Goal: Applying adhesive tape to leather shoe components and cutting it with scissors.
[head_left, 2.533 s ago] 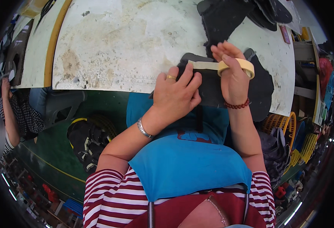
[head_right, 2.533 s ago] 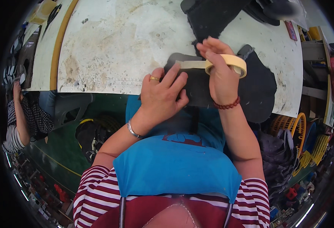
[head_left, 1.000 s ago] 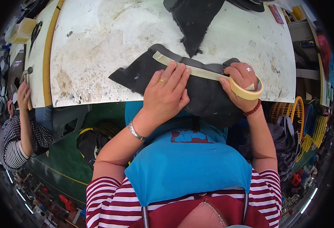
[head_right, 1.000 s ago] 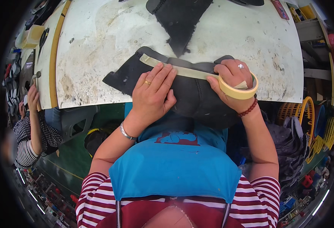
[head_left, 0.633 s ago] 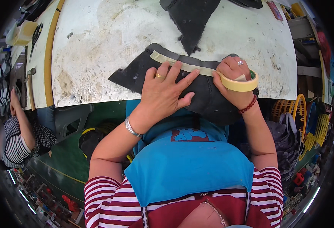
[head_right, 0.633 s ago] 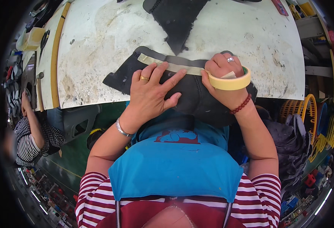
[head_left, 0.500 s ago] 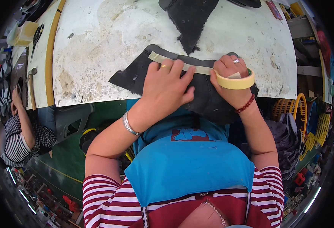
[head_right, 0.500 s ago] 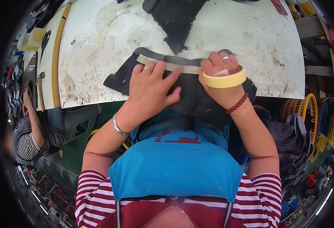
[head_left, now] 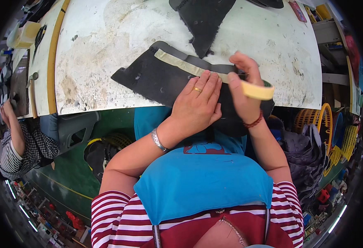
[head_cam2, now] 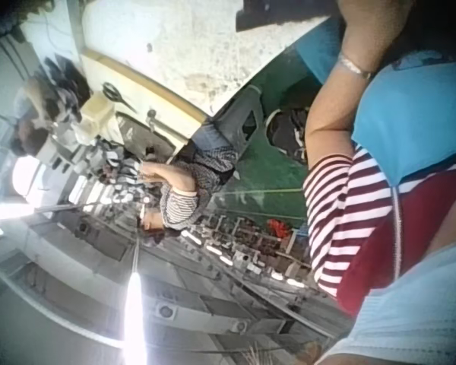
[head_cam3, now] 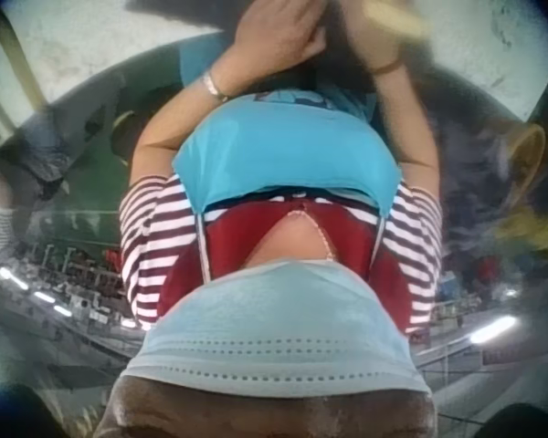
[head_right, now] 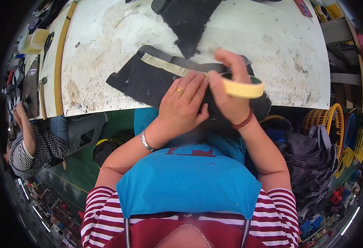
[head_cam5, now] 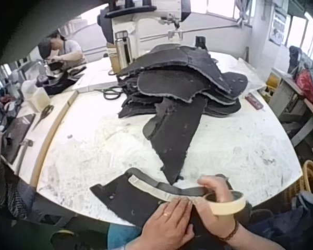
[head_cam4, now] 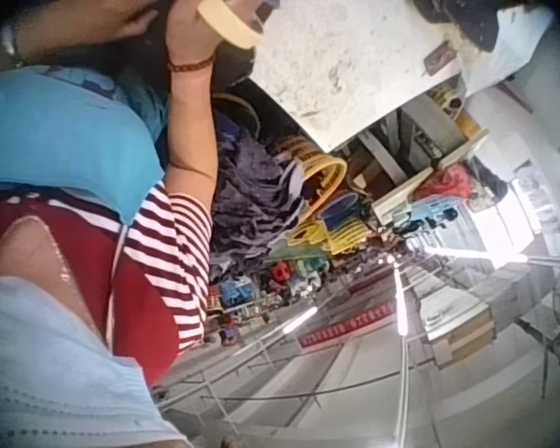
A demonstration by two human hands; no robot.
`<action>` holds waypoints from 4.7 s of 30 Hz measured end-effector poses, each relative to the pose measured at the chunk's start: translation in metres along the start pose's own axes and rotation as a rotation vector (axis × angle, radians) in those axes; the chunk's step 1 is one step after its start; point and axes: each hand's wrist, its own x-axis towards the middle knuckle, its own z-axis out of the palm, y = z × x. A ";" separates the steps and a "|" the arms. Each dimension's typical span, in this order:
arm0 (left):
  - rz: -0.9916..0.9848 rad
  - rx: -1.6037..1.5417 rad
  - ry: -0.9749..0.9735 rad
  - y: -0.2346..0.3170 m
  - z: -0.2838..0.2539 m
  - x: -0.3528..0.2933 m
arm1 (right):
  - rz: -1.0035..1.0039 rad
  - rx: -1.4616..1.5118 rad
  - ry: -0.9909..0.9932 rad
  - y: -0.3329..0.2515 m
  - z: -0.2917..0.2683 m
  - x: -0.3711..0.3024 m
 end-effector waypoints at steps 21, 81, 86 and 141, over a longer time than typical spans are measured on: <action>-0.016 0.104 -0.008 0.000 0.003 -0.002 | -0.407 -0.620 -0.392 0.009 -0.078 0.027; 0.124 0.138 -0.032 0.015 0.020 0.015 | -0.195 -0.635 -0.313 0.023 -0.090 0.011; 0.100 0.120 -0.056 0.013 0.011 0.015 | -0.177 -0.704 -0.341 0.017 -0.085 0.014; -0.145 -0.175 -0.021 -0.005 0.023 0.073 | -0.194 -0.734 -0.137 0.022 -0.071 -0.003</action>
